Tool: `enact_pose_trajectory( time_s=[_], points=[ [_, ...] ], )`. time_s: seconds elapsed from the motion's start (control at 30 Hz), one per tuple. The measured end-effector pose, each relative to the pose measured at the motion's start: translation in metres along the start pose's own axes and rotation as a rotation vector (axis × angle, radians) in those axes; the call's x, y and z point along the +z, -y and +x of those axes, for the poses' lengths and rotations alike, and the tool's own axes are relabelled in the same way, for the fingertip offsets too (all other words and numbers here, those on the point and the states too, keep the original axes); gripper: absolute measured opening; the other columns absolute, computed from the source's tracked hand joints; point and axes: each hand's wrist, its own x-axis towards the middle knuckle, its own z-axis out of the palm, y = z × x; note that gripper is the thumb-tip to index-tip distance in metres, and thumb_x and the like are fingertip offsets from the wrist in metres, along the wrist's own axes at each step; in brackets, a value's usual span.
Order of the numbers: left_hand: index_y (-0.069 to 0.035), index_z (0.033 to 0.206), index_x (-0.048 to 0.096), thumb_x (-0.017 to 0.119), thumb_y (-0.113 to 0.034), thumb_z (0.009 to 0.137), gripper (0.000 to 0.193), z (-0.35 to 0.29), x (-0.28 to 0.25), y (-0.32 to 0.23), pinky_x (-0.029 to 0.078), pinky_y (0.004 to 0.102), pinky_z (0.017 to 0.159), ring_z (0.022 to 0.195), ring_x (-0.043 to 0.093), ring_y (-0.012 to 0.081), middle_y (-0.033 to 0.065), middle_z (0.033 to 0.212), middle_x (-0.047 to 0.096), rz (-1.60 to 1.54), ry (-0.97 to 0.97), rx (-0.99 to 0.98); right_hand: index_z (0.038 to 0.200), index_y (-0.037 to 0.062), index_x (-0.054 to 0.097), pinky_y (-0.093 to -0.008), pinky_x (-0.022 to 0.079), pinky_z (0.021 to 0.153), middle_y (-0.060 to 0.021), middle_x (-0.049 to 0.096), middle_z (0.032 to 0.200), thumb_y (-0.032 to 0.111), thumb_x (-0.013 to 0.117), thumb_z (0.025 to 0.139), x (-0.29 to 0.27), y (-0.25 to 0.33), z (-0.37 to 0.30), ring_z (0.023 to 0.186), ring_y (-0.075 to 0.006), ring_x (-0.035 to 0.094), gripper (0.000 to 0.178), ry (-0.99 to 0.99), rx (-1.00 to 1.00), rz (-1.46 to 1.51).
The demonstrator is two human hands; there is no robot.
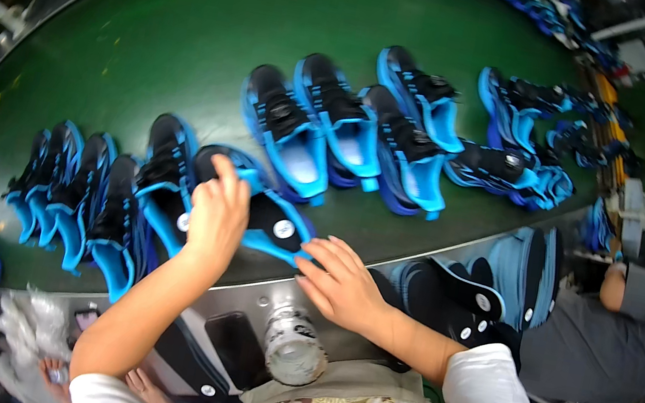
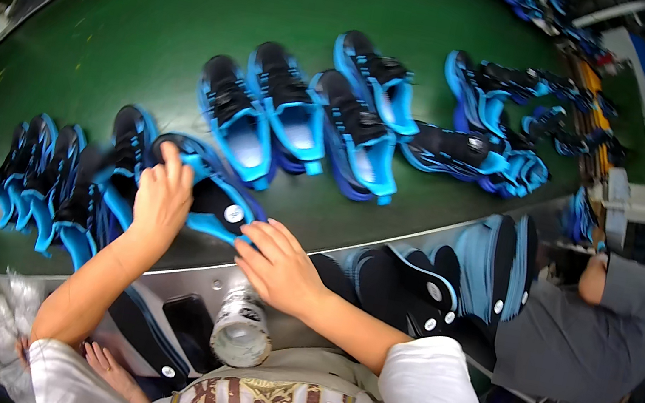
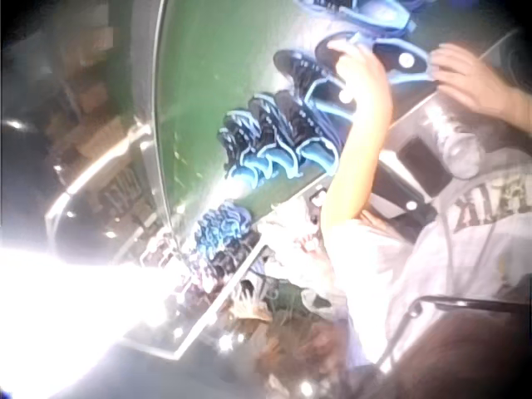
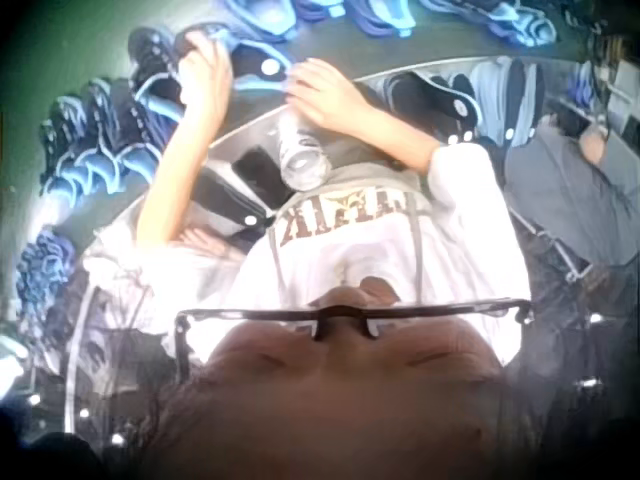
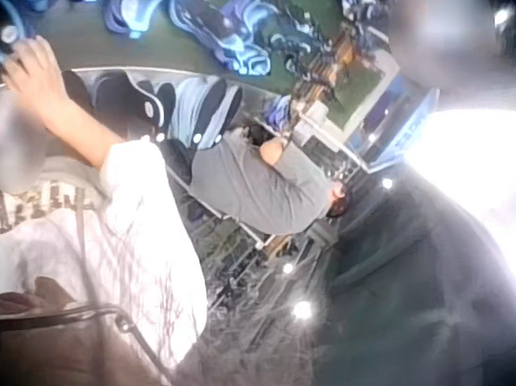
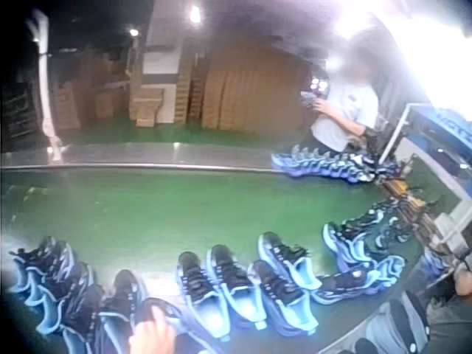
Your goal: The person inserts insoles into shoes on an assembly line conveyor belt by hand.
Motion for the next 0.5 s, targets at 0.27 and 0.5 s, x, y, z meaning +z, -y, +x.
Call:
enact_pose_trajectory(
  time_s=[0.27,0.5],
  points=[
    [-0.006,0.091,0.060,0.048,-0.014,0.076,0.021,0.011,-0.001,-0.005,0.041,0.0290,0.056,0.067,0.055,0.0175,0.0246,0.125,0.043,0.023,0.137,0.169,0.115,0.0081,0.047,-0.0477,0.027,0.096,-0.0133,0.051,0.106,0.026,0.068,0.067,-0.133,-0.066,-0.138,0.105,-0.0286,0.046,0.055,0.500,0.743,-0.582],
    [0.003,0.074,0.050,0.048,-0.004,0.080,0.009,-0.003,-0.048,0.036,0.046,0.0329,0.062,0.072,0.059,0.0293,0.0168,0.124,0.045,-0.997,0.038,-0.123,0.108,0.0123,0.048,-0.0417,0.034,0.091,-0.0117,0.046,0.113,0.030,0.073,0.060,-0.170,-0.091,-0.251,0.108,-0.0308,0.044,0.057,0.426,1.066,-0.182]
  ],
)
